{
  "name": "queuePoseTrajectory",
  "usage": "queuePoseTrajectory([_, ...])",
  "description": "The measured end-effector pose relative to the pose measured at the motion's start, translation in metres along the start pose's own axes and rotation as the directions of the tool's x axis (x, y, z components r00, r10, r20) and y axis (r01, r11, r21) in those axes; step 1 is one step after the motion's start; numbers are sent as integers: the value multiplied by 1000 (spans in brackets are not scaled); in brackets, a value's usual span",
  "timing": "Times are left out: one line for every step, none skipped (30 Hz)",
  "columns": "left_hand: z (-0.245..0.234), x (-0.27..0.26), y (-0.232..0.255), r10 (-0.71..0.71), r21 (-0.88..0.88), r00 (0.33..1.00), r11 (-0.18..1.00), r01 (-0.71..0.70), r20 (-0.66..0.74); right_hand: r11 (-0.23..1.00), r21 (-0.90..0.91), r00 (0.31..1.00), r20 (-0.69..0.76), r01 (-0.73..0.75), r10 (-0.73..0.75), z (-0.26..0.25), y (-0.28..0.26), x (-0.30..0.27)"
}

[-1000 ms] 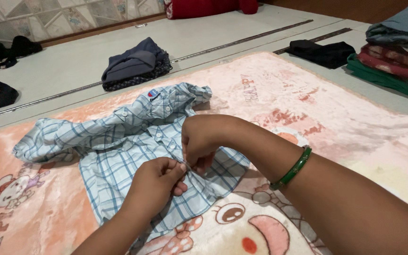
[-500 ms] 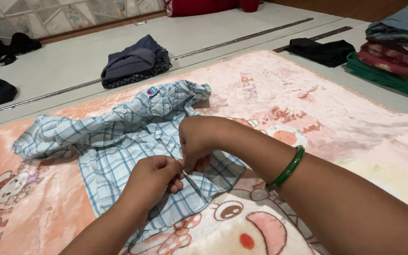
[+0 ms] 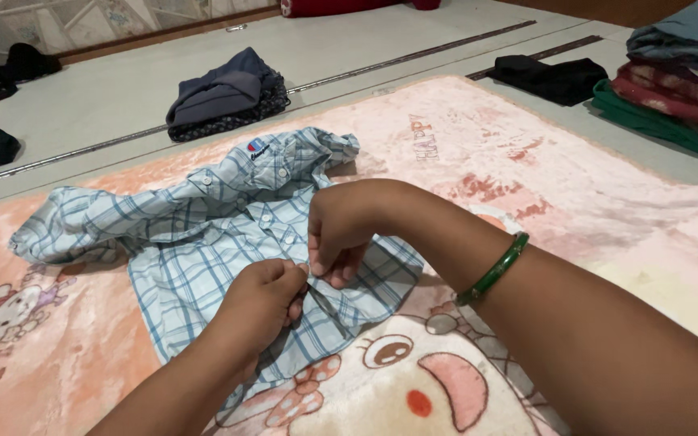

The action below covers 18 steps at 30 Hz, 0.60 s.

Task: The person folds a pair of pants and a checkered shirt on a bed, buttoning the shirt by hand before completing the fold.

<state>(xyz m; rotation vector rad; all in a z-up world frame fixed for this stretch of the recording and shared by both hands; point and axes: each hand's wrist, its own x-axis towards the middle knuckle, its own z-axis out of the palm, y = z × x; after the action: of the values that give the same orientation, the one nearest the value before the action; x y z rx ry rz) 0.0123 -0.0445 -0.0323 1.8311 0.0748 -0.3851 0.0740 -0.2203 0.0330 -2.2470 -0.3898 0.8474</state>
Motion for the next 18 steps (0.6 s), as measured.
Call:
queuePoseTrajectory([1,1,-1,-3,19,1000,1000,3,-4,1000,20,1000,29,-2,2,-2,4,2])
queuePoseTrajectory([1,1,-1,-5,39,1000,999,6,-11,999,39,998,58,-4,1,-3,6,4])
queuePoseTrajectory([1,2,-2,1,33,1000,999,-1,-4,998,58,997,74,-10,6,-4,9,6])
queuePoseTrajectory([1,2,-3,7,28,1000,1000,-7,2,997,77,996,92,-17,10,-5,11,7])
queuePoseTrajectory([1,3,-4,12,22,1000,1000,-12,7,995,97,994,109,-24,13,-5,12,9])
queuePoseTrajectory([1,3,-5,12,15,1000,1000,-13,11,994,94,993,106,-52,42,-4,12,11])
queuePoseTrajectory([2,3,-5,13,9,1000,1000,-13,15,993,91,992,103,-81,71,-3,12,13])
queuePoseTrajectory([2,3,-5,13,2,1000,1000,-13,19,990,89,990,100,-109,100,-2,12,15])
queuePoseTrajectory([2,2,-5,25,36,1000,999,-26,11,989,83,988,104,-119,110,-2,13,16])
queuePoseTrajectory([2,2,-4,37,71,999,997,-37,3,989,76,987,108,-128,120,-1,13,17])
queuePoseTrajectory([3,1,-3,50,105,999,993,-49,-5,988,70,985,113,-137,129,-1,14,19])
queuePoseTrajectory([3,-1,-2,65,124,998,990,-64,-9,985,73,983,112,-156,147,-1,14,21])
queuePoseTrajectory([4,-3,-1,81,143,997,987,-79,-14,982,77,980,111,-174,165,-1,15,23])
queuePoseTrajectory([6,-4,0,97,162,995,982,-93,-17,978,81,977,110,-192,183,-1,15,24])
queuePoseTrajectory([7,-6,2,142,242,989,962,-128,-42,975,90,975,108,-205,195,0,16,26])
queuePoseTrajectory([8,-8,4,189,320,980,934,-159,-64,971,99,972,106,-218,208,1,17,28])
queuePoseTrajectory([9,-11,6,237,397,968,898,-186,-81,967,108,970,104,-231,220,2,17,29])
queuePoseTrajectory([8,-13,9,291,468,951,858,-212,-101,969,95,970,100,-230,221,3,18,30])
